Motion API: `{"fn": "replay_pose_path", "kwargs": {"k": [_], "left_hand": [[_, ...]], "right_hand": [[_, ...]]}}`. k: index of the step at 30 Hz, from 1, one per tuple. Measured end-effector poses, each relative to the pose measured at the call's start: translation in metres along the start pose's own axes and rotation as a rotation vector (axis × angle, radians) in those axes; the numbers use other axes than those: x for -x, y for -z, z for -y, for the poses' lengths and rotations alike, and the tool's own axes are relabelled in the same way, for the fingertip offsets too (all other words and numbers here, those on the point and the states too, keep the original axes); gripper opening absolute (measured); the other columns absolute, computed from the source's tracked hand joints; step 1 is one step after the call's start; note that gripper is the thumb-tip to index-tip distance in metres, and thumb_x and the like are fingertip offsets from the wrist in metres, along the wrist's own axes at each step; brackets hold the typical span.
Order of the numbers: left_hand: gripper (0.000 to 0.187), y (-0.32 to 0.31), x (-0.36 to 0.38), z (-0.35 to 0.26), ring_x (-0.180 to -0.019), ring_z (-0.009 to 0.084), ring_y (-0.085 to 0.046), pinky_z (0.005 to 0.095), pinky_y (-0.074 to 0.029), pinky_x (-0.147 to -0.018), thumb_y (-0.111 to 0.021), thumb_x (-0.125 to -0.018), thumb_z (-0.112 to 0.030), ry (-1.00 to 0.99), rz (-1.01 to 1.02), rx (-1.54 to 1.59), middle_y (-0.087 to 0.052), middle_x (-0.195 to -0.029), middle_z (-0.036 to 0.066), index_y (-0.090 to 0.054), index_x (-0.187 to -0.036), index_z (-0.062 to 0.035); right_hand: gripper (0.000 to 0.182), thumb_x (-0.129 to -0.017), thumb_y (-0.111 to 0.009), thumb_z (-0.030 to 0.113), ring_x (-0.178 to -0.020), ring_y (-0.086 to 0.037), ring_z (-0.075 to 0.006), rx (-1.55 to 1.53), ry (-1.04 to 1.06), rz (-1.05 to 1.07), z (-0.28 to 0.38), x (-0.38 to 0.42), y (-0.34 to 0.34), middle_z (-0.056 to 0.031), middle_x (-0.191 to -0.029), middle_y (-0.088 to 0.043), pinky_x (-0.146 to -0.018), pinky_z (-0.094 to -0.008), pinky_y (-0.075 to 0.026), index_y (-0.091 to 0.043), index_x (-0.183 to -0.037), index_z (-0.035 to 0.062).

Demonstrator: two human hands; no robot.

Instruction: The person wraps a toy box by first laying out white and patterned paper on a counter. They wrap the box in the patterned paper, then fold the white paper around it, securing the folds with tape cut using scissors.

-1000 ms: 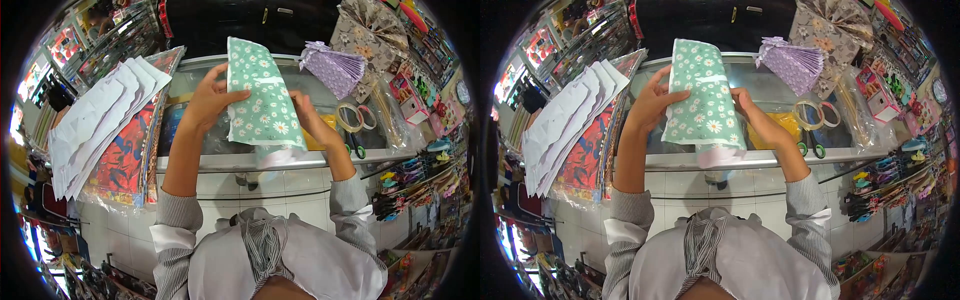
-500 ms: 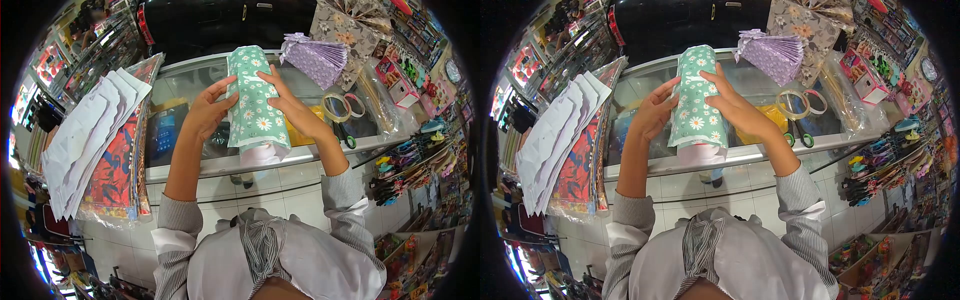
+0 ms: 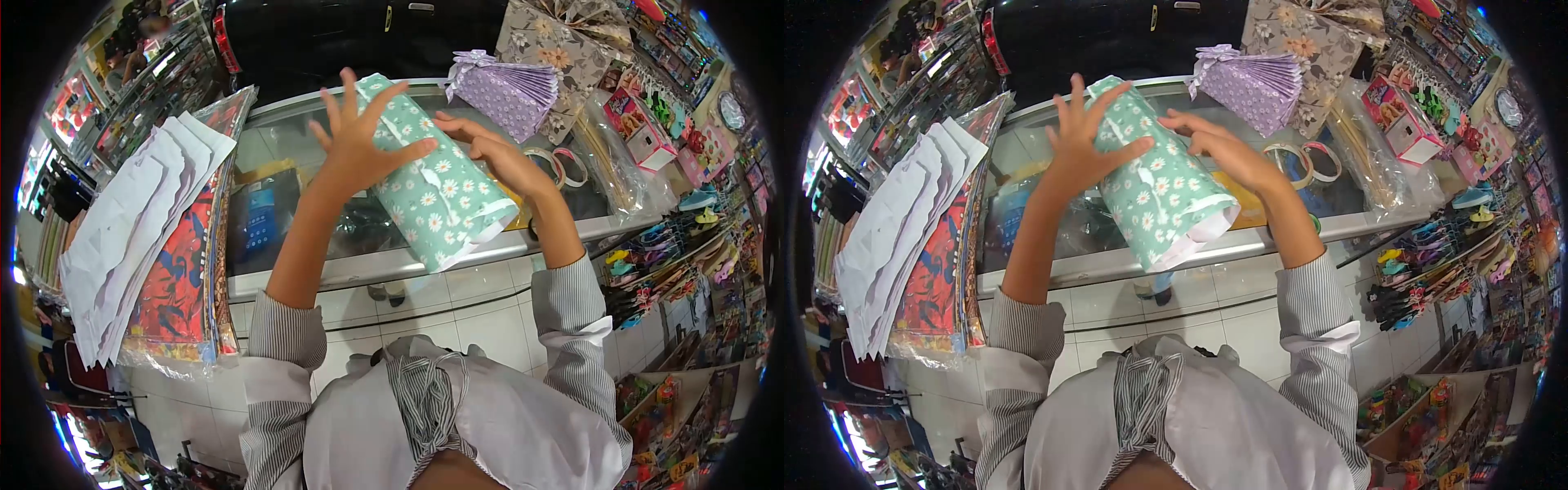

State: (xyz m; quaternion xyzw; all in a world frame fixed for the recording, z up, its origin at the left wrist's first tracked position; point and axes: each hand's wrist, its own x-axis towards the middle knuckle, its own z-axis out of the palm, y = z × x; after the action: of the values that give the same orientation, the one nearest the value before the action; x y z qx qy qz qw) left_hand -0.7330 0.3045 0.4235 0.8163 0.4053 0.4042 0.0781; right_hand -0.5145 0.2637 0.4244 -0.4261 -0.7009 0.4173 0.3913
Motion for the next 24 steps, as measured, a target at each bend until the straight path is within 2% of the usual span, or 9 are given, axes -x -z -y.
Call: {"fn": "replay_pose_path", "kwargs": {"k": [2, 3, 7, 10, 16, 17, 20, 21, 24], "left_hand": [[0.071, -0.016, -0.013, 0.001, -0.139, 0.0457, 0.0, 0.0724, 0.007, -0.097, -0.065, -0.069, -0.066, -0.236, 0.027, -0.224, -0.024, -0.149, 0.02, -0.057, -0.125, -0.0225], [0.066, -0.026, -0.014, 0.0, -0.14, 0.0417, -0.007, 0.0733, 0.01, -0.096, -0.059, -0.073, -0.068, -0.327, 0.008, -0.211, -0.034, -0.145, 0.014, -0.062, -0.119, -0.0212], [0.066, -0.035, -0.012, 0.0, -0.136, 0.0363, -0.028, 0.0734, 0.012, -0.096, -0.055, -0.075, -0.067, -0.229, 0.159, -0.201, -0.049, -0.134, 0.014, -0.062, -0.117, -0.0161], [0.061, -0.03, -0.009, -0.004, -0.135, 0.0367, -0.03, 0.0739, 0.012, -0.095, -0.052, -0.08, -0.062, -0.211, 0.148, -0.26, -0.046, -0.137, 0.014, -0.06, -0.12, -0.0157], [0.059, 0.0, 0.009, 0.005, -0.137, 0.0344, -0.026, 0.0648, 0.01, -0.104, -0.048, -0.087, -0.051, -0.224, 0.228, -0.2, -0.044, -0.139, 0.014, -0.055, -0.126, -0.007], [0.071, 0.007, 0.014, 0.013, -0.138, 0.0318, -0.025, 0.0573, 0.01, -0.108, -0.052, -0.082, -0.06, -0.247, 0.234, -0.146, -0.046, -0.138, 0.013, -0.053, -0.127, -0.0045], [0.075, 0.05, 0.013, 0.004, -0.139, 0.0284, -0.022, 0.0538, 0.012, -0.109, -0.064, -0.075, -0.056, -0.244, 0.438, -0.275, -0.046, -0.138, 0.009, -0.048, -0.133, -0.0109], [0.087, 0.05, 0.012, 0.013, -0.137, 0.0261, -0.029, 0.0525, 0.011, -0.11, -0.072, -0.063, -0.06, -0.276, 0.409, -0.221, -0.05, -0.135, 0.007, -0.05, -0.131, -0.0104], [0.088, 0.044, 0.02, 0.018, -0.132, 0.0243, -0.037, 0.0558, 0.01, -0.11, -0.067, -0.063, -0.068, -0.291, 0.332, -0.14, -0.054, -0.13, 0.009, -0.056, -0.125, -0.0063]], "right_hand": [[0.051, -0.088, -0.04, 0.034, -0.128, -0.04, -0.0244, 0.142, -0.11, -0.116, 0.015, 0.013, 0.008, -0.0094, -0.143, -0.038, -0.104, -0.0375, -0.032, -0.05, -0.131, 0.0077], [0.053, -0.09, -0.04, 0.036, -0.129, -0.039, -0.0242, 0.158, -0.152, -0.153, 0.027, 0.019, 0.009, -0.0078, -0.142, -0.04, -0.104, -0.0377, -0.031, -0.048, -0.133, 0.0075], [0.059, -0.091, -0.046, 0.047, -0.129, -0.039, -0.0242, 0.354, -0.12, -0.194, 0.046, 0.05, -0.003, -0.0126, -0.139, -0.044, -0.104, -0.0406, -0.03, -0.046, -0.133, 0.0044], [0.075, -0.081, -0.057, 0.055, -0.128, -0.04, -0.0321, 0.836, -0.013, -0.197, 0.061, 0.065, -0.041, -0.0231, -0.135, -0.044, -0.102, -0.0507, -0.03, -0.048, -0.127, -0.0035], [0.076, -0.073, -0.069, 0.049, -0.133, -0.034, -0.034, 1.017, -0.018, -0.094, 0.057, 0.056, -0.057, -0.0204, -0.14, -0.039, -0.107, -0.0517, -0.023, -0.048, -0.127, -0.001], [0.076, -0.072, -0.07, 0.047, -0.133, -0.033, -0.0341, 0.987, 0.005, -0.048, 0.054, 0.054, -0.05, -0.0197, -0.141, -0.039, -0.107, -0.0525, -0.023, -0.047, -0.127, -0.0003], [0.074, -0.071, -0.072, 0.04, -0.135, -0.029, -0.0343, 0.891, 0.042, 0.086, 0.048, 0.051, -0.027, -0.0179, -0.142, -0.038, -0.108, -0.055, -0.022, -0.045, -0.129, 0.002], [0.075, -0.071, -0.073, 0.038, -0.136, -0.029, -0.0343, 0.861, 0.037, 0.125, 0.05, 0.049, -0.021, -0.0174, -0.142, -0.038, -0.108, -0.0559, -0.021, -0.044, -0.13, 0.0028], [0.084, -0.069, -0.075, 0.04, -0.135, -0.029, -0.0353, 0.863, 0.006, 0.145, 0.059, 0.046, -0.024, -0.0175, -0.142, -0.037, -0.108, -0.0574, -0.02, -0.037, -0.136, 0.0059]]}}
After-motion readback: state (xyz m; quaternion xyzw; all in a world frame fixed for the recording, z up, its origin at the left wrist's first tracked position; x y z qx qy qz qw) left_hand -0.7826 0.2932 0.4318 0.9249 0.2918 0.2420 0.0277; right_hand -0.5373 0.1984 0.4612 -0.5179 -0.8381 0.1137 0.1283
